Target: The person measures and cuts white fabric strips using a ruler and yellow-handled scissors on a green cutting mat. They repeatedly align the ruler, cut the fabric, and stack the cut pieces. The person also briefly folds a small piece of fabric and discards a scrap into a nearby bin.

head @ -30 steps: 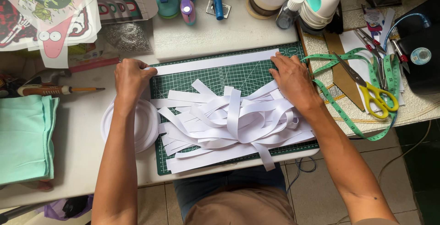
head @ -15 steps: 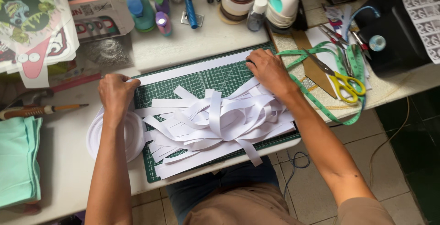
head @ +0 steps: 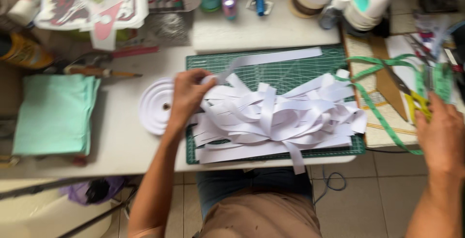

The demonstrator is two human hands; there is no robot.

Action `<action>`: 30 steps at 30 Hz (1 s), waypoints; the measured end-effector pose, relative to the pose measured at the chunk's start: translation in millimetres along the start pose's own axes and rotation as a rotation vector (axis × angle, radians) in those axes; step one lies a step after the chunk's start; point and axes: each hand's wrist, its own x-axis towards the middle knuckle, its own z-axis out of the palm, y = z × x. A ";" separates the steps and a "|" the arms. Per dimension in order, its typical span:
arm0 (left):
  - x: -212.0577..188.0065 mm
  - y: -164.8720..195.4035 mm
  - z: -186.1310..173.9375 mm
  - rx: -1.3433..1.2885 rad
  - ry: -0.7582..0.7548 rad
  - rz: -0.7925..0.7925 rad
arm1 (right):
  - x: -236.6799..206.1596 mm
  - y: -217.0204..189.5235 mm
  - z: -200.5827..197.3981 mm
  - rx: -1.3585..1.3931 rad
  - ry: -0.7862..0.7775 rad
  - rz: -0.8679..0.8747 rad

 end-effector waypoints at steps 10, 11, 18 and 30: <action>-40.3 42.6 5.7 -0.527 -0.142 -0.137 | 21.2 5.1 -1.1 0.511 -0.299 0.085; -40.5 42.9 4.3 -0.546 -0.138 -0.118 | 15.6 -5.2 -13.8 0.663 -0.343 0.048; -37.5 46.8 7.5 -0.614 -0.102 -0.104 | -53.9 -167.0 -22.9 1.479 -0.696 0.438; -42.4 37.7 2.4 -0.617 -0.160 -0.120 | -46.0 -279.6 -23.7 1.557 -1.120 0.094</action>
